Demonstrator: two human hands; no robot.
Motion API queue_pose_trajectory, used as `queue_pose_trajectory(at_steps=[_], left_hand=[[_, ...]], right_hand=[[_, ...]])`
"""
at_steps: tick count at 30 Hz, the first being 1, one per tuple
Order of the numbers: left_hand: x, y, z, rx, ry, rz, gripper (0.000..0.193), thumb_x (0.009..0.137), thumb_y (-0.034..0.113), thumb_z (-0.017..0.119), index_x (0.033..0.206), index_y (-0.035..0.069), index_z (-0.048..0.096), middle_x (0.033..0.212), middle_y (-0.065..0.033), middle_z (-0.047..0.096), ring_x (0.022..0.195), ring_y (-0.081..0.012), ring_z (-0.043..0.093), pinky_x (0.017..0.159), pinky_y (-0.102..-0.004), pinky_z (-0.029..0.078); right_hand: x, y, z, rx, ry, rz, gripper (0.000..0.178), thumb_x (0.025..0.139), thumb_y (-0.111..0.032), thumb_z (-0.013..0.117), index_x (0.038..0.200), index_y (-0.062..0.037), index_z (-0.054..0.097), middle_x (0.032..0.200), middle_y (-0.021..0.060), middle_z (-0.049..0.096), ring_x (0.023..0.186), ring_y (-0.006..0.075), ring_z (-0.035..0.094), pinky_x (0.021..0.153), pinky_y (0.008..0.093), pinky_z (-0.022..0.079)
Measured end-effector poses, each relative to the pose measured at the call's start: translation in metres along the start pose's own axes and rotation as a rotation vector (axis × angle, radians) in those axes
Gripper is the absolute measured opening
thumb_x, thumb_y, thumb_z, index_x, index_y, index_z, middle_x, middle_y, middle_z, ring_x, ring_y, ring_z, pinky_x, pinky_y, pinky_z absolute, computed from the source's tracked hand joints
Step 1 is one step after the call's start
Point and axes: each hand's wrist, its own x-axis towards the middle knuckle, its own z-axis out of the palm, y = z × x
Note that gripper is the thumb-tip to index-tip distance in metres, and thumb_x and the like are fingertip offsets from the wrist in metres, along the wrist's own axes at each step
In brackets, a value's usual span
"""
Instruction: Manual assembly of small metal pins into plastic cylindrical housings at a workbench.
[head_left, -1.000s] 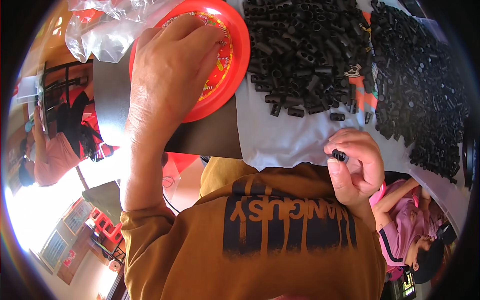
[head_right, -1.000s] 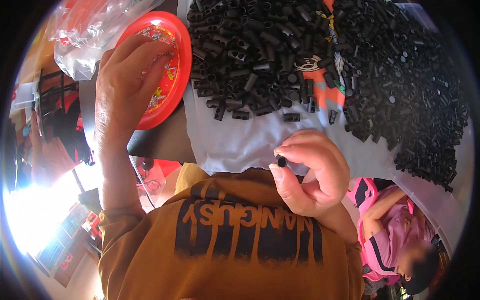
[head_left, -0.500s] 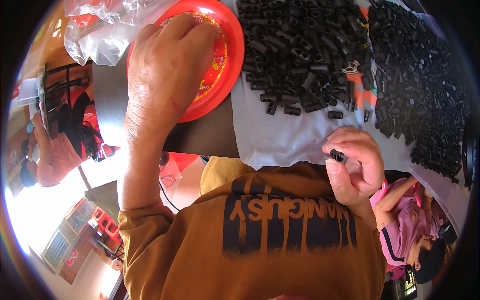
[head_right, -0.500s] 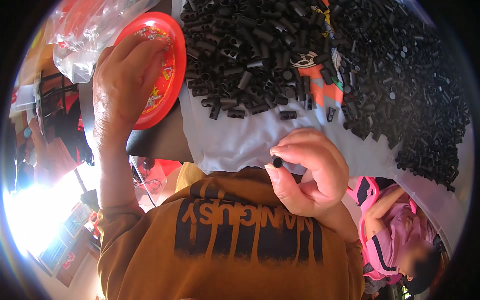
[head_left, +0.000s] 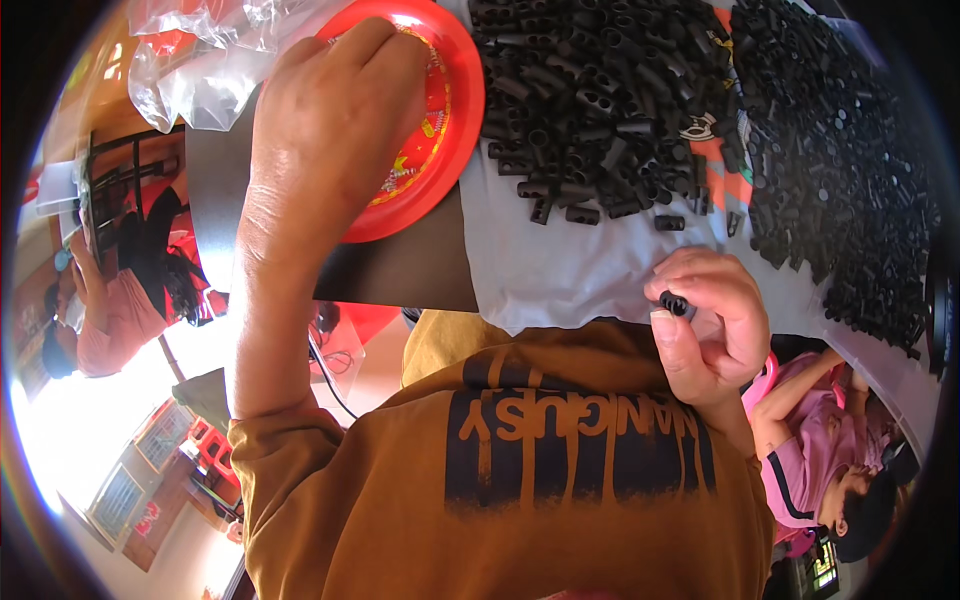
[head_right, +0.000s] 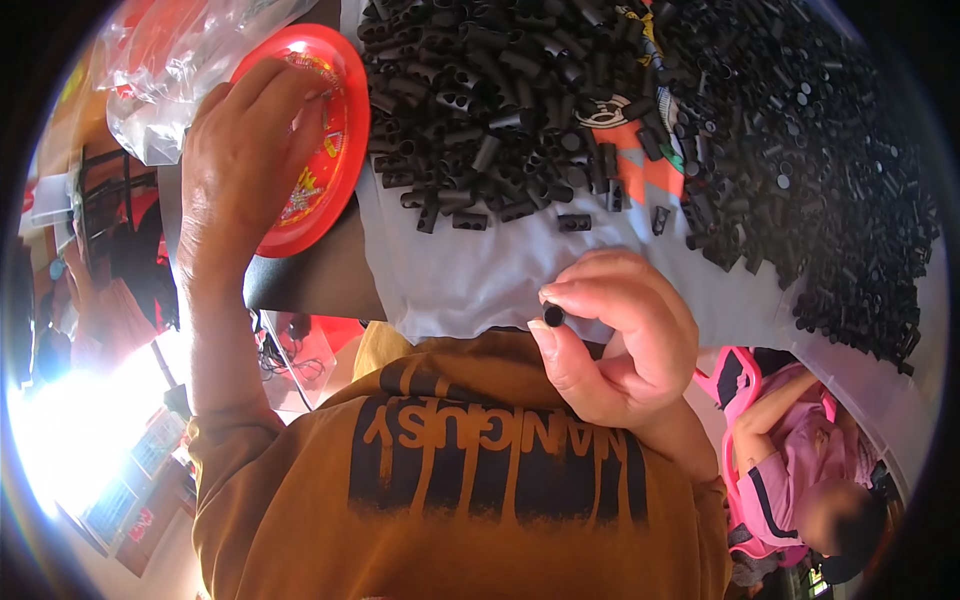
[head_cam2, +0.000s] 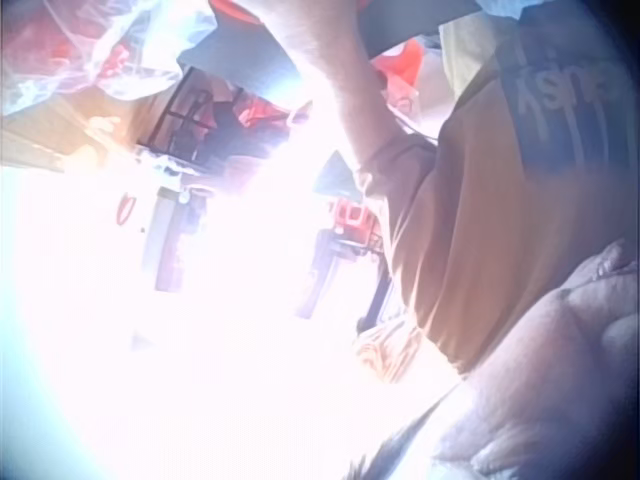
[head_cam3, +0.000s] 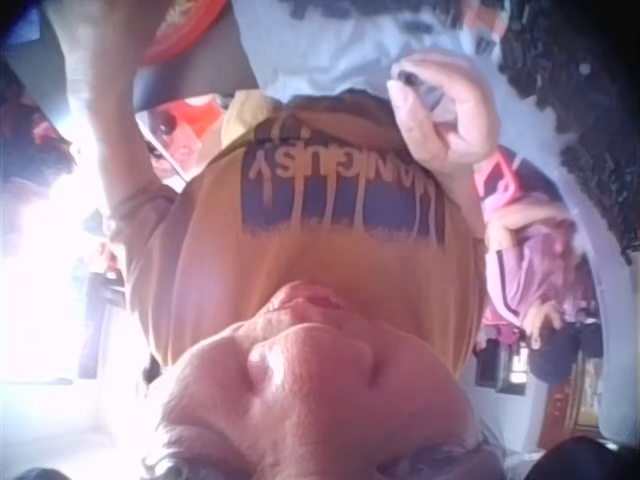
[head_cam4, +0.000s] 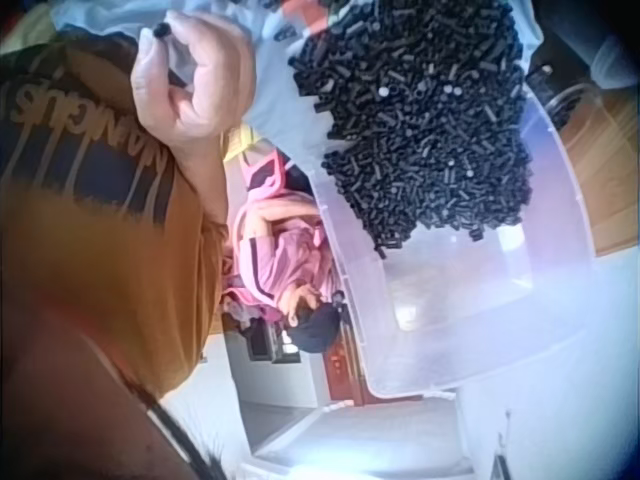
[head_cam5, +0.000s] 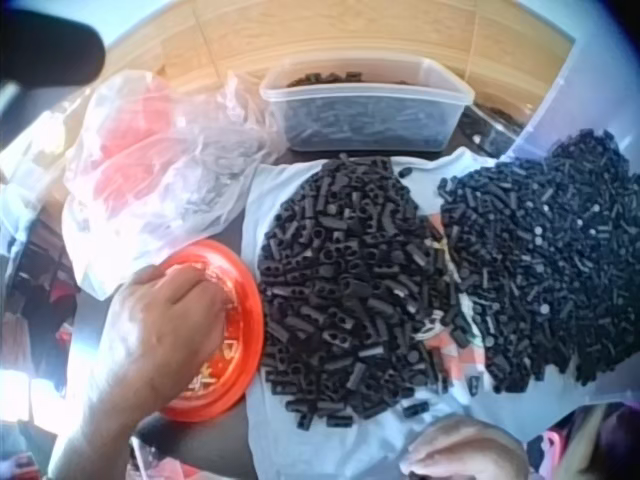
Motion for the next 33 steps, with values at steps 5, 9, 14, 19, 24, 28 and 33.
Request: queue_pose_trajectory(at_steps=[5,9,14,19,24,28,33], left_hand=[[-0.006,0.01,-0.003,-0.288,0.066,-0.187,0.011,0.078,0.006,0.066,0.087,0.007,0.061,0.078,-0.0082,0.062,0.069,-0.0294,0.061,0.061,-0.0363,0.05],[-0.01,0.012,-0.005,-0.463,0.022,-0.333,0.011,0.079,0.004,0.066,0.088,0.006,0.061,0.078,-0.0084,0.063,0.068,-0.0256,0.062,0.061,-0.0331,0.05],[-0.013,0.014,-0.008,-0.585,0.043,-0.426,0.012,0.077,0.0,0.065,0.087,0.006,0.061,0.075,-0.0048,0.061,0.063,-0.0131,0.059,0.057,-0.0248,0.047],[-0.015,0.022,-0.016,-0.711,0.102,-0.43,0.014,0.074,-0.004,0.065,0.085,0.005,0.062,0.075,-0.0018,0.062,0.062,-0.0089,0.057,0.056,-0.022,0.045],[-0.016,0.054,-0.035,-1.212,0.056,-0.311,0.019,0.069,-0.014,0.062,0.084,-0.002,0.061,0.083,-0.0083,0.062,0.074,-0.0141,0.059,0.061,-0.0243,0.047],[-0.001,0.075,-0.043,-1.25,-0.032,-0.026,0.02,0.066,-0.015,0.065,0.081,-0.003,0.062,0.082,-0.0145,0.064,0.077,-0.0233,0.062,0.063,-0.0295,0.048],[0.008,0.097,-0.043,-1.147,-0.014,0.072,0.022,0.066,-0.015,0.067,0.083,-0.001,0.063,0.08,-0.0128,0.065,0.072,-0.021,0.063,0.057,-0.0276,0.049]], right_hand=[[0.0,0.002,-0.001,0.007,-0.005,0.0,0.026,0.073,0.007,0.067,0.097,0.0049,0.059,0.087,0.0131,0.063,0.072,0.0224,0.059,0.063,0.0308,0.048],[0.0,0.002,-0.002,0.008,-0.013,0.0,0.026,0.072,0.007,0.067,0.097,0.005,0.059,0.087,0.0132,0.063,0.072,0.0222,0.059,0.062,0.0305,0.048],[0.0,0.002,-0.002,0.001,-0.018,-0.006,0.027,0.072,0.007,0.066,0.098,0.005,0.059,0.086,0.0131,0.063,0.072,0.0224,0.059,0.063,0.0306,0.048],[-0.001,0.0,-0.002,-0.004,0.004,0.011,0.027,0.072,0.008,0.066,0.098,0.0054,0.059,0.086,0.0135,0.063,0.072,0.0223,0.059,0.065,0.0305,0.048],[0.004,-0.004,0.001,0.045,0.053,0.085,0.025,0.074,0.01,0.067,0.098,0.0049,0.06,0.089,0.0146,0.063,0.074,0.0162,0.058,0.064,0.0238,0.046],[0.004,-0.007,0.006,0.098,0.088,0.089,0.022,0.076,0.009,0.068,0.097,0.0045,0.061,0.091,0.0136,0.063,0.073,0.0148,0.06,0.062,0.0231,0.049],[0.005,-0.015,-0.001,0.055,0.063,0.071,0.023,0.075,0.008,0.07,0.097,0.0038,0.062,0.091,0.0127,0.062,0.071,0.0149,0.061,0.062,0.0238,0.051]])
